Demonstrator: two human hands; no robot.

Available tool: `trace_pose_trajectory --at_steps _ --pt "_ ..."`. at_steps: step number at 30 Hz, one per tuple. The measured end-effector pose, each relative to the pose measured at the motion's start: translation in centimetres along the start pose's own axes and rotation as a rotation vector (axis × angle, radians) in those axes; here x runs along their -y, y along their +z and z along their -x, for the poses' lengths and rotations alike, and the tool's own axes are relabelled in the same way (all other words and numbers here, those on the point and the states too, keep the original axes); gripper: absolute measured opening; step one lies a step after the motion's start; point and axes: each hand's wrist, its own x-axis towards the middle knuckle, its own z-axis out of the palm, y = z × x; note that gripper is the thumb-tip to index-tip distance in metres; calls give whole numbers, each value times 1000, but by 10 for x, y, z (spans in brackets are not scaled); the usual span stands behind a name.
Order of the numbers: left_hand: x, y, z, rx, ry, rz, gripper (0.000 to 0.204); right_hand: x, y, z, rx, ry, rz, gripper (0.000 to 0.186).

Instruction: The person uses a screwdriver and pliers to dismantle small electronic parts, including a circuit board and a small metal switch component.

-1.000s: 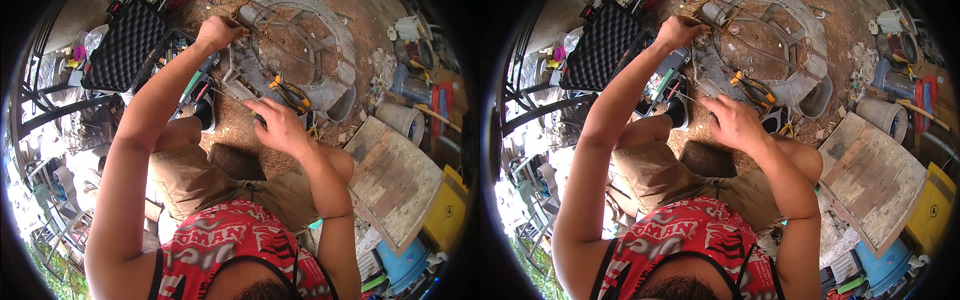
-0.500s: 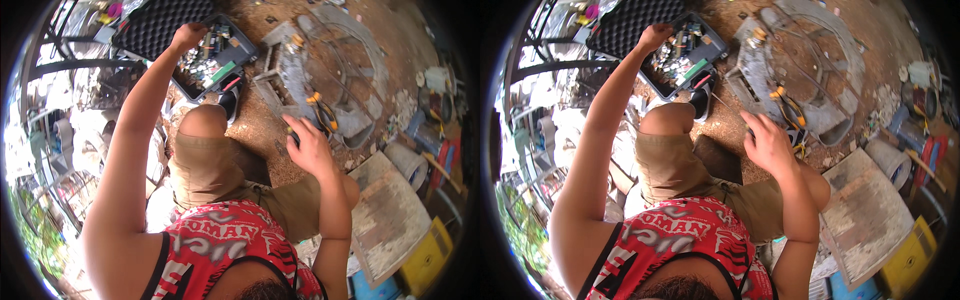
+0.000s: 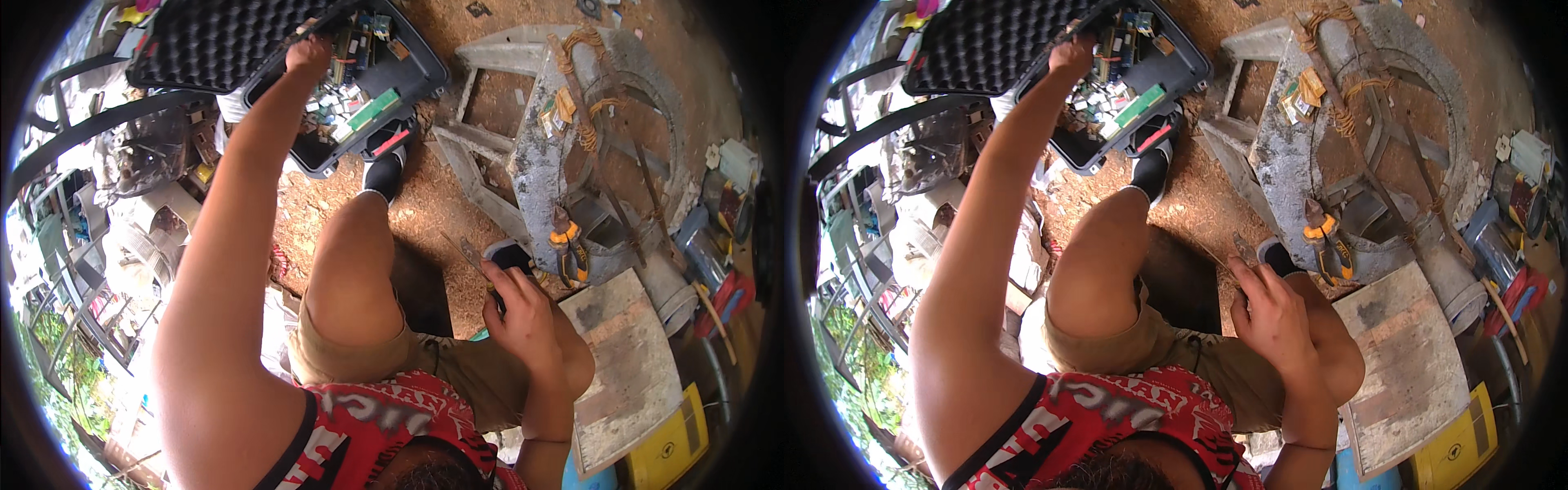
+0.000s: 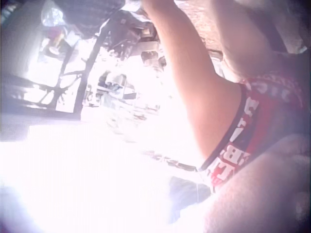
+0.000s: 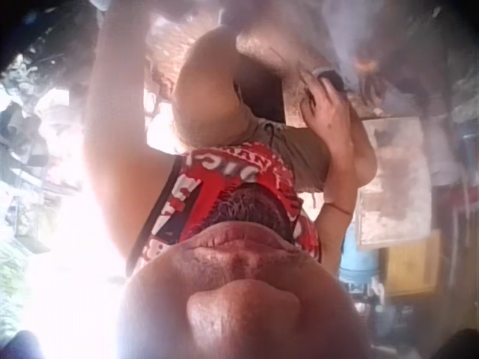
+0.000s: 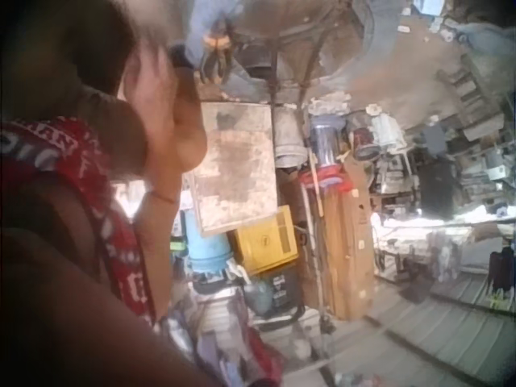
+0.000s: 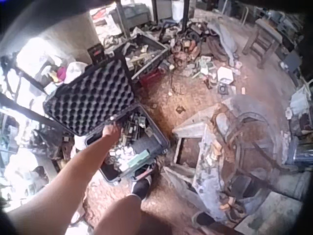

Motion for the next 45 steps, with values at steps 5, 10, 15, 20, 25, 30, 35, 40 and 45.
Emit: trace_pose_trajectory --at_steps 5,10,15,20,25,30,35,40,45 --pt "-20 -11 -24 -91 90 72 25 -3 5 -5 -21 45 -16 52" --pt "1 -11 -24 -4 291 -157 21 0 5 -3 -2 42 -9 50" --pt "-9 -63 17 -165 322 152 34 -2 -1 5 -74 49 -100 44" --pt "6 -112 83 -3 250 1566 39 6 -19 14 -315 -118 -386 34" --pt "-92 -254 209 108 735 1284 33 24 -56 18 -517 -183 -461 34" --pt "-168 -293 285 -228 853 658 25 -7 -71 8 -653 -95 -387 35" --pt "-184 -249 284 -382 880 791 21 -18 -62 -8 -583 -75 -242 35" --pt "-202 -239 281 -475 977 738 19 -48 -52 -8 -692 10 -158 50" --pt "-205 -222 268 -445 928 905 22 -53 -81 13 -532 -26 -689 49"
